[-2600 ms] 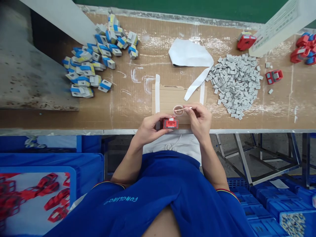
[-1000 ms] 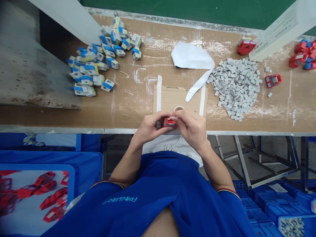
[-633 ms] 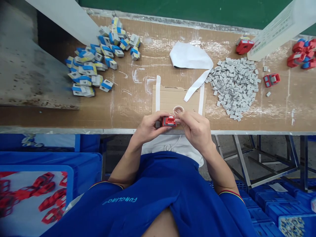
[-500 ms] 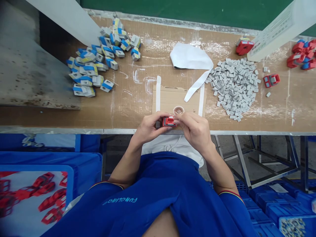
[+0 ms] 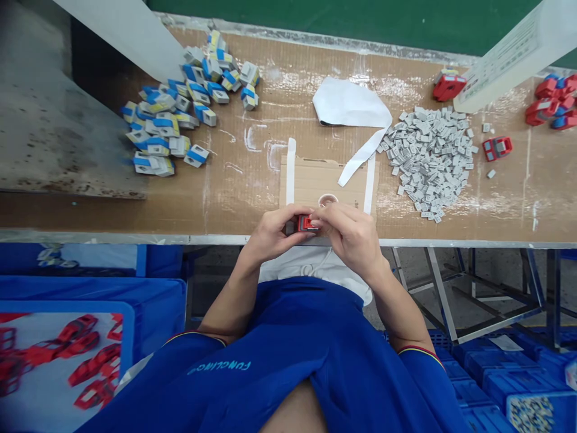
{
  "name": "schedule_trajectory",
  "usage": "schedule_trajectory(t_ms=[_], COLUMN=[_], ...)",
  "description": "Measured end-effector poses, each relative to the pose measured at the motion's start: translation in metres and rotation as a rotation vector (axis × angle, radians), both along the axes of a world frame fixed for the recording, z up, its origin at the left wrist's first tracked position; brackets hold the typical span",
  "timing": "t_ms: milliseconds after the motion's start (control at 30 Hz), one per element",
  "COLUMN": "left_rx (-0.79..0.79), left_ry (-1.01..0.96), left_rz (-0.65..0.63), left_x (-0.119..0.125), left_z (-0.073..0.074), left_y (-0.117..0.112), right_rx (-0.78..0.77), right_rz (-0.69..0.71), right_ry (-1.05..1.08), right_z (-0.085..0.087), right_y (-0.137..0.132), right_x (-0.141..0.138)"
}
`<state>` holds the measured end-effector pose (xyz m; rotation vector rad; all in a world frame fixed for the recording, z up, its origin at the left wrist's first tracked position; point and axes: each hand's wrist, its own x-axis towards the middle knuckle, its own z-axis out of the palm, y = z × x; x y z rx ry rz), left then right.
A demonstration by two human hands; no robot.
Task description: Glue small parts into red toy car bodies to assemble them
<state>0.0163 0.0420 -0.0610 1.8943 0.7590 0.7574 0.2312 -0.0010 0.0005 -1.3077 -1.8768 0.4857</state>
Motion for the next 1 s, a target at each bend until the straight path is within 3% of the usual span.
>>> schedule_trajectory(t_ms=[300,400,500,667,733,833,867,933,1000], left_rx=[0.018,0.012,-0.026,-0.17,-0.245,-0.353,-0.375,-0.396,-0.396], left_ry=[-0.06,-0.067,-0.066,-0.138,-0.222,-0.38,-0.427,-0.499,-0.541], left_rz=[-0.011,-0.002,0.002,0.028,0.04,0.078,0.103,0.178,0.286], left_x=[-0.001,-0.003,-0.004,-0.003,-0.005,-0.021,-0.03,-0.052,-0.077], left_z=[-0.002,-0.004,-0.006,-0.009,-0.009,-0.005,-0.003,0.001,0.004], left_y=[0.002,0.002,0.001,-0.002,-0.005,-0.011,-0.013,-0.016,-0.02], right_rx=[0.0,0.055,0.113,0.09,0.152,0.306,0.323,0.256,0.13], right_rz=[-0.016,-0.134,-0.263,-0.254,-0.3,-0.381,-0.358,-0.183,-0.012], right_ry=[0.049,0.138,0.17,0.082,0.012,0.008,0.047,0.128,0.159], right_z=[0.001,-0.001,-0.011,-0.032,-0.028,-0.009,-0.002,0.006,0.003], right_y=[-0.006,-0.005,0.002,0.008,0.005,0.0,0.0,0.01,0.034], right_x=[0.009,0.012,0.018,0.023,0.019,0.0,-0.011,-0.039,-0.073])
